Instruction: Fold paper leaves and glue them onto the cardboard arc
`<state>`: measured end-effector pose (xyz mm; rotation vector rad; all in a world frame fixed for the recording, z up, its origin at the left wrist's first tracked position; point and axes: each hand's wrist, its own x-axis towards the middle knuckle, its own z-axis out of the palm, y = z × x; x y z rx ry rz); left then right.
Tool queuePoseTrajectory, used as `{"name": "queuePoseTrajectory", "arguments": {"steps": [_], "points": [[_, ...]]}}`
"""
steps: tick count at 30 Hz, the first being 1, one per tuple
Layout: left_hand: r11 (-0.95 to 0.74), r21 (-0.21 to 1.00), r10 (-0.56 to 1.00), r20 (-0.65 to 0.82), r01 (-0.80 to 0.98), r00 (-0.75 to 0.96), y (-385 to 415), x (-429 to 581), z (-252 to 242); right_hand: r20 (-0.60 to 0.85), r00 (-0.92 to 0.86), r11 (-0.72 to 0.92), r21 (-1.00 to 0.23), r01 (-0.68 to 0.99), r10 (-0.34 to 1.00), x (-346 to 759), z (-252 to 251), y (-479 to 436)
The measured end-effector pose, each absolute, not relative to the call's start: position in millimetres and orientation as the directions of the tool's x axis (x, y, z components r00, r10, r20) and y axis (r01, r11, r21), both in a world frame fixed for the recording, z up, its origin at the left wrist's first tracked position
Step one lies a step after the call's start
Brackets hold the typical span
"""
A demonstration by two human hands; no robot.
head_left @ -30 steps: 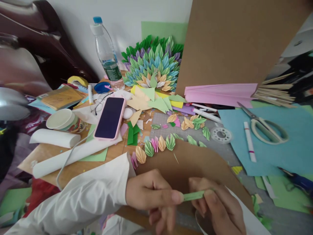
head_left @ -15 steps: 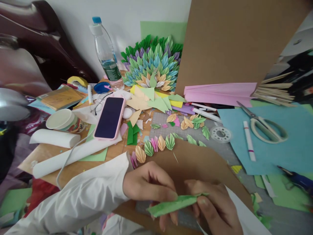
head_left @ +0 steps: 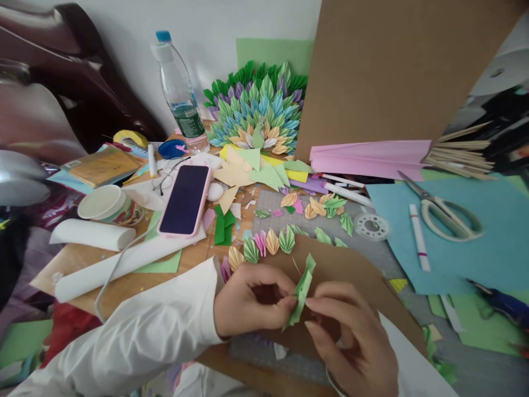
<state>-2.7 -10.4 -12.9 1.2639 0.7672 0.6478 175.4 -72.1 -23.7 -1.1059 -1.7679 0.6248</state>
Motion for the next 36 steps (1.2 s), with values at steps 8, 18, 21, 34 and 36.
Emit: {"name": "queuePoseTrajectory", "arguments": {"steps": [8, 18, 21, 34, 36], "points": [[-0.135, 0.989, 0.807, 0.078, 0.054, 0.585, -11.7, -3.4, -16.4, 0.411, -0.118, 0.417, -0.784, 0.460, 0.904, 168.2, -29.7, -72.9], [-0.605, 0.793, 0.686, 0.479, 0.065, 0.548, -13.6, 0.5, -15.5, 0.315, -0.009, 0.292, -0.869, 0.401, 0.949, 163.1, -26.0, -70.1], [-0.633, 0.771, 0.676, 0.506, 0.070, 0.537, -13.7, 0.8, -14.8, 0.295, 0.010, 0.265, -0.873, 0.409, 0.956, 162.5, -24.4, -69.5], [-0.623, 0.779, 0.677, 0.488, 0.076, 0.551, -13.2, -2.4, -14.1, 0.173, -0.085, 0.192, -0.924, 0.331, 0.981, 167.6, -28.2, -71.5], [-0.620, 0.782, 0.676, 0.487, 0.069, 0.553, -13.7, -1.9, -14.7, 0.177, -0.103, 0.201, -0.934, 0.297, 0.979, 168.1, -27.6, -70.8]]}}
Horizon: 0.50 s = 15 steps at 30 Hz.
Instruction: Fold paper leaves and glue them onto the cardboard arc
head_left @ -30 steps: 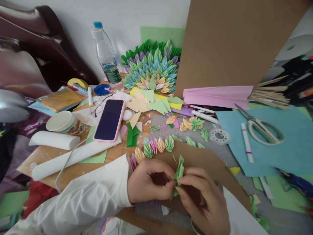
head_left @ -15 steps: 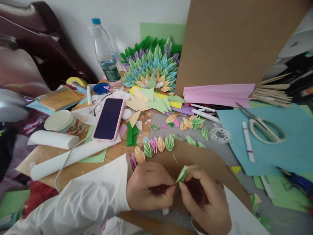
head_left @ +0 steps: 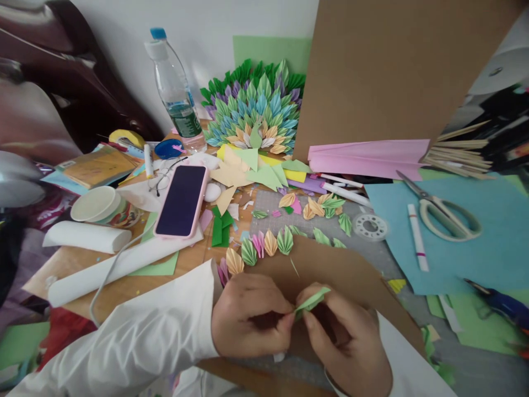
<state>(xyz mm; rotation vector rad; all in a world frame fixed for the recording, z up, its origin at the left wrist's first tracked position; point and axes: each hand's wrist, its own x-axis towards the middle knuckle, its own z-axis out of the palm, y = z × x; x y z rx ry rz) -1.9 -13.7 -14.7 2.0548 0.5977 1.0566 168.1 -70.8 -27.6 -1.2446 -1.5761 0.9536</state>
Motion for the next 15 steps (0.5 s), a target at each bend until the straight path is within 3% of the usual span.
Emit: {"name": "queuePoseTrajectory", "arguments": {"steps": [10, 15], "points": [[-0.656, 0.751, 0.654, 0.512, 0.080, 0.556, -13.8, -1.5, -11.3, 0.115, -0.114, 0.130, -0.982, 0.135, 0.987, 167.4, -26.8, -69.1], [-0.614, 0.775, 0.734, 0.492, 0.148, 0.468, -10.3, -5.4, -8.4, 0.033, -0.061, 0.031, -0.999, -0.031, 0.998, 166.4, -27.4, -71.7]]}}
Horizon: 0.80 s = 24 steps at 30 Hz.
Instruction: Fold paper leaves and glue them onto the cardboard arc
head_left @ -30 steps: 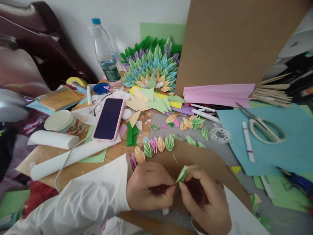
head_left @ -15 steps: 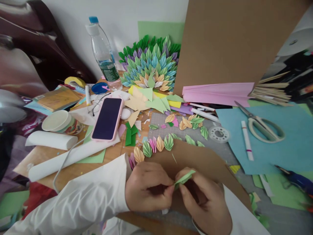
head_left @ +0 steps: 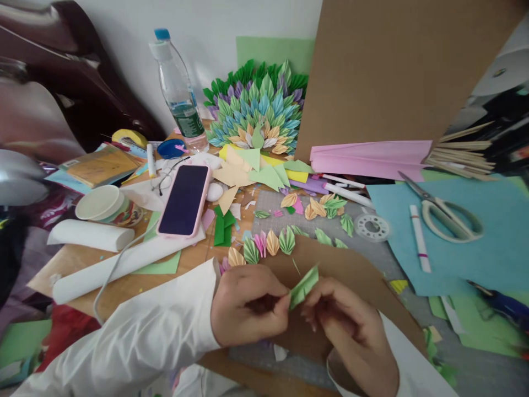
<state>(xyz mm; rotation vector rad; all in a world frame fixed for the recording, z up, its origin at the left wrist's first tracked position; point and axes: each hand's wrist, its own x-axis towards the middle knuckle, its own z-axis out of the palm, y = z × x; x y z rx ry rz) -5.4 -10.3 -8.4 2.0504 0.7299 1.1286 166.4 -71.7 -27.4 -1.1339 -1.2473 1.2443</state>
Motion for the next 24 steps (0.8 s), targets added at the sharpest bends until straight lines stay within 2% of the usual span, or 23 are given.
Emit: {"name": "queuePoseTrajectory", "arguments": {"steps": [7, 12, 18, 21, 24], "points": [[-0.638, 0.747, 0.702, 0.463, 0.187, 0.542, -9.8, -3.3, -12.9, -0.051, 0.040, -0.050, -0.998, -0.033, 0.998, 158.8, -29.3, -72.8], [-0.695, 0.705, 0.649, 0.530, 0.142, 0.546, -11.0, -1.6, -19.1, -0.046, 0.072, -0.053, -0.994, 0.099, 0.996, 160.6, -32.0, -72.7], [-0.796, 0.585, 0.560, 0.619, 0.152, 0.551, -13.0, -0.5, -24.1, 0.080, -0.025, 0.084, -0.942, 0.325, 0.997, 167.7, -35.7, -73.9], [-0.768, 0.622, 0.587, 0.588, 0.153, 0.556, -12.8, -0.9, -19.7, 0.124, -0.084, 0.145, -0.940, 0.310, 0.989, 172.4, -36.9, -71.4], [-0.658, 0.733, 0.688, 0.492, 0.172, 0.534, -10.9, -2.6, -12.3, 0.123, -0.048, 0.131, -0.963, 0.234, 0.991, 174.3, -35.3, -67.8]]}}
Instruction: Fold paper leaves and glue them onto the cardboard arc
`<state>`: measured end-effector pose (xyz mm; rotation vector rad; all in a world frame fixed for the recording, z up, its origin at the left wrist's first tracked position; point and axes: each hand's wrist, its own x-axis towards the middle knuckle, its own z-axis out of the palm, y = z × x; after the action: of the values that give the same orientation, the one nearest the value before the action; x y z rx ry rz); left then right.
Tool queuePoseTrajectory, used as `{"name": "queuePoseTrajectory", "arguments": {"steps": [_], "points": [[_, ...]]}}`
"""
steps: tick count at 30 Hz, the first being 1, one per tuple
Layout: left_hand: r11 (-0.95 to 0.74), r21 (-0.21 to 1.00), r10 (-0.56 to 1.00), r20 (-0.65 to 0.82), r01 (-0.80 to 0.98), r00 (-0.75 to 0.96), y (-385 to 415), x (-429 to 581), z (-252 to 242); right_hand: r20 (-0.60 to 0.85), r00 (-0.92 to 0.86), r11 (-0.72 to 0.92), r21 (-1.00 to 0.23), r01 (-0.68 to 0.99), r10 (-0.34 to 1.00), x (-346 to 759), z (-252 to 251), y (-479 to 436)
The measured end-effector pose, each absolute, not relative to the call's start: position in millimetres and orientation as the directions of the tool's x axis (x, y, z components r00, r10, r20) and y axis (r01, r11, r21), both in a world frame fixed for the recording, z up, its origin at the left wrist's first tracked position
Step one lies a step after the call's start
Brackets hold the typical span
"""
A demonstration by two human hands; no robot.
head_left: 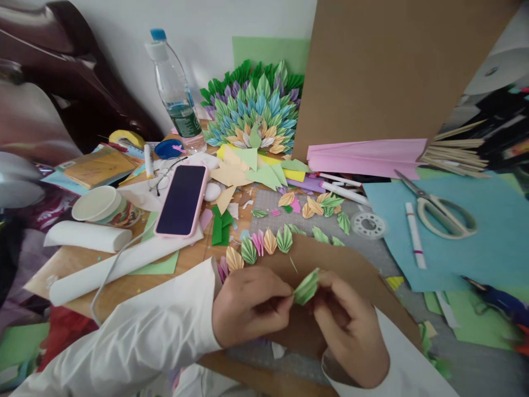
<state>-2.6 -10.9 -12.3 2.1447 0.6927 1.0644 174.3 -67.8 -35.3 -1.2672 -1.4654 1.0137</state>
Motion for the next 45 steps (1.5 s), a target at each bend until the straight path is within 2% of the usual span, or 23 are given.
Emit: {"name": "queuePoseTrajectory", "arguments": {"steps": [5, 9, 12, 14, 16, 20, 25, 30, 33, 39, 45], "points": [[-0.412, 0.888, 0.849, 0.293, 0.204, 0.441, -9.4, -4.2, -7.4, 0.129, -0.018, 0.130, -0.986, 0.106, 0.991, 171.2, -29.7, -60.1], [-0.198, 0.972, 0.907, 0.133, 0.127, 0.400, -10.4, -2.5, -11.8, 0.163, -0.058, 0.172, -0.962, 0.210, 0.985, 172.1, -24.6, -48.3], [-0.006, 1.000, 0.933, 0.010, -0.014, 0.360, -9.5, -0.6, -16.7, 0.281, -0.058, 0.285, -0.916, 0.281, 0.958, 174.3, -21.0, -40.2], [0.055, 0.995, 0.936, -0.024, -0.078, 0.350, -8.1, 0.1, -18.8, 0.344, -0.041, 0.340, -0.892, 0.298, 0.938, 174.9, -20.2, -38.4], [0.056, 0.995, 0.933, -0.025, -0.077, 0.359, -6.9, 0.1, -18.9, 0.364, -0.022, 0.353, -0.884, 0.308, 0.931, 174.9, -21.0, -40.2], [-0.071, 0.997, 0.888, 0.060, 0.007, 0.456, -6.1, -2.0, -15.3, 0.310, -0.044, 0.311, -0.920, 0.238, 0.950, 173.9, -23.3, -49.2], [-0.159, 0.987, 0.775, 0.135, -0.016, 0.618, -5.9, -5.8, -16.6, 0.054, -0.145, 0.063, -0.996, 0.056, 0.988, 171.1, -17.9, -55.7], [-0.129, 0.990, 0.770, 0.138, -0.060, 0.623, -6.3, -6.7, -18.3, -0.156, -0.109, -0.172, -0.972, -0.157, 0.982, 167.3, -13.3, -58.0], [-0.129, 0.989, 0.776, 0.146, -0.072, 0.613, -6.6, -5.7, -16.6, -0.153, -0.121, -0.172, -0.970, -0.170, 0.981, 166.5, -14.5, -58.9], [-0.118, 0.991, 0.801, 0.133, -0.064, 0.583, -7.6, -2.9, -14.5, -0.009, -0.084, -0.003, -0.997, 0.082, 0.996, 167.4, -18.9, -59.3], [-0.176, 0.984, 0.811, 0.153, -0.014, 0.565, -8.4, -4.4, -16.1, 0.020, -0.096, 0.028, -0.996, 0.090, 0.995, 166.9, -20.0, -60.4]]}}
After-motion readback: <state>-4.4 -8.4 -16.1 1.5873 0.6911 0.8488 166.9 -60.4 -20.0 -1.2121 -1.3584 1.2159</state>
